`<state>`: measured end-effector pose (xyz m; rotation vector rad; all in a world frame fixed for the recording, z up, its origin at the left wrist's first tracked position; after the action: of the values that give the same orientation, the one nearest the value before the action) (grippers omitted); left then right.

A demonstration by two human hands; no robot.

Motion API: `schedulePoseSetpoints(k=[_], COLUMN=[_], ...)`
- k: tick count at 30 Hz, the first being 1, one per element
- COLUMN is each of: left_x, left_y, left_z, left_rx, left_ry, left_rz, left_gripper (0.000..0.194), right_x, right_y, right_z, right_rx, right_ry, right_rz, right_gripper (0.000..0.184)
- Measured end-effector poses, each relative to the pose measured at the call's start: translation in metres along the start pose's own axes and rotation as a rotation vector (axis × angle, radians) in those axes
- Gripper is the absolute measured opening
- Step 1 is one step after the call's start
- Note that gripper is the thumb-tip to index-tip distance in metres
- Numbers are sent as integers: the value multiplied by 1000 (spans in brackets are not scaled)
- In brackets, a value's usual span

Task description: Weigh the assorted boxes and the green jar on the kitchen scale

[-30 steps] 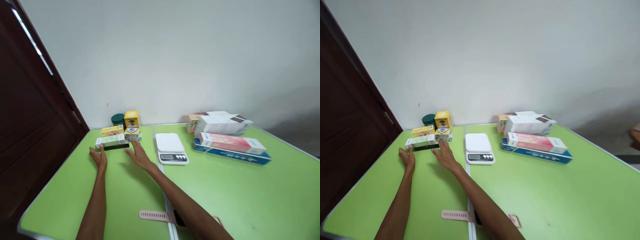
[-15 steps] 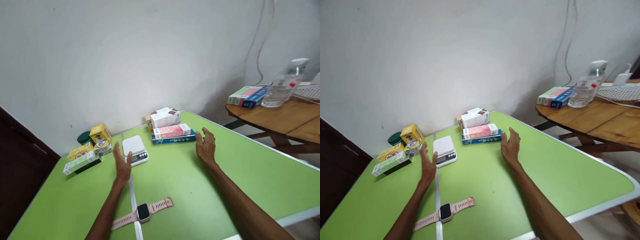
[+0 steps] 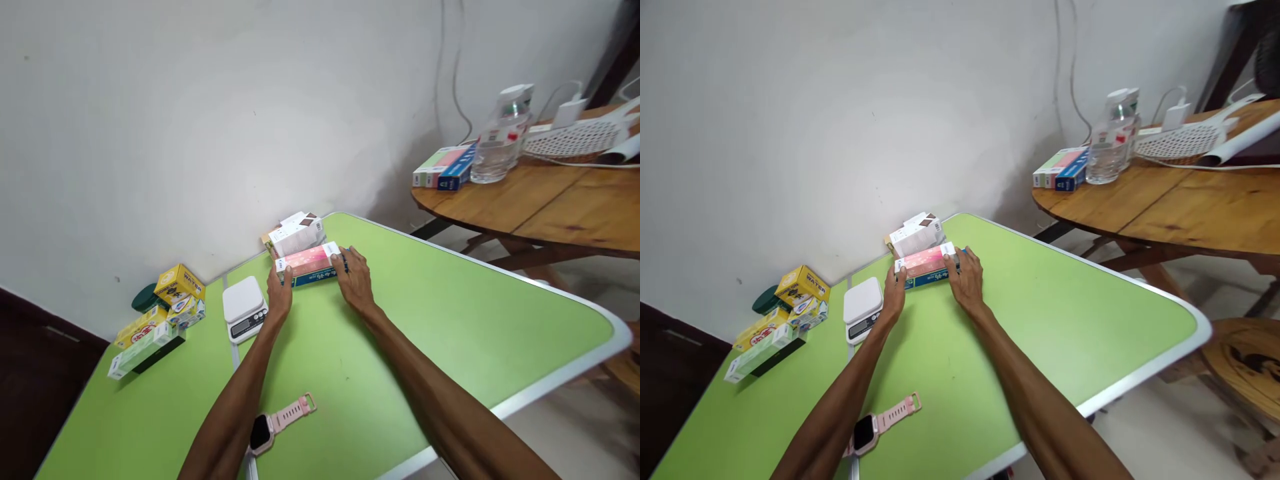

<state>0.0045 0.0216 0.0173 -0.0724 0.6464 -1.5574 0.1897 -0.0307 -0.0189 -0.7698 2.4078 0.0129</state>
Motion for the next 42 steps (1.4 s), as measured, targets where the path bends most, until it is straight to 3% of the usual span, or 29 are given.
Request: schedulePoseSetpoints(k=[4,8,14,17,22,28,31,37,42], left_x=[14,27,44,48,51,58,61,67,70], left_y=[-21,-63,-148,-172,-180,-188,-194,-197,-192], left_z=[7,9,-22,-48,-87,-127,-144,-142,-130], left_rx=[39,84,34,13,41,169,194,146,123], left_ry=[-54,-15,-20,-93,-192,-201,-262,-226,-208], left_rz=[67,150,333,376,352,330,359,376,352], left_gripper=[78,73,71,73,74,78,80,77,77], right_x=[10,30,73,90,106,107,106,107,107], right_y=[-7,2,61,91,113,109,107,105,106], right_z=[-31,-62,-94,-103,-98,-83,-80,-72,-74], right_rx=[-114,-219,-371,-407,-381,-359,-340,-304,-307], right_ry=[-61,-79,-55,-22,47,251,287,253,216], right_rz=[15,-47,-305,-373,-459,-515,-523,-440,-460], right_gripper=[68,64,69,74,78,93,90,86,78])
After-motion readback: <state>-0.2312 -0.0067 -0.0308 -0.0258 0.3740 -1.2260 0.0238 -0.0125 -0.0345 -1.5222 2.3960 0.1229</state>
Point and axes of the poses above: each hand's wrist, its own x-axis away from the middle knuckle, its own y-axis out of the palm, z = x × y, the point moved 1 cm from there along -x, towards the middle knuckle, and after that the axes turned 4 degrees about z, right-handed, at the moved point
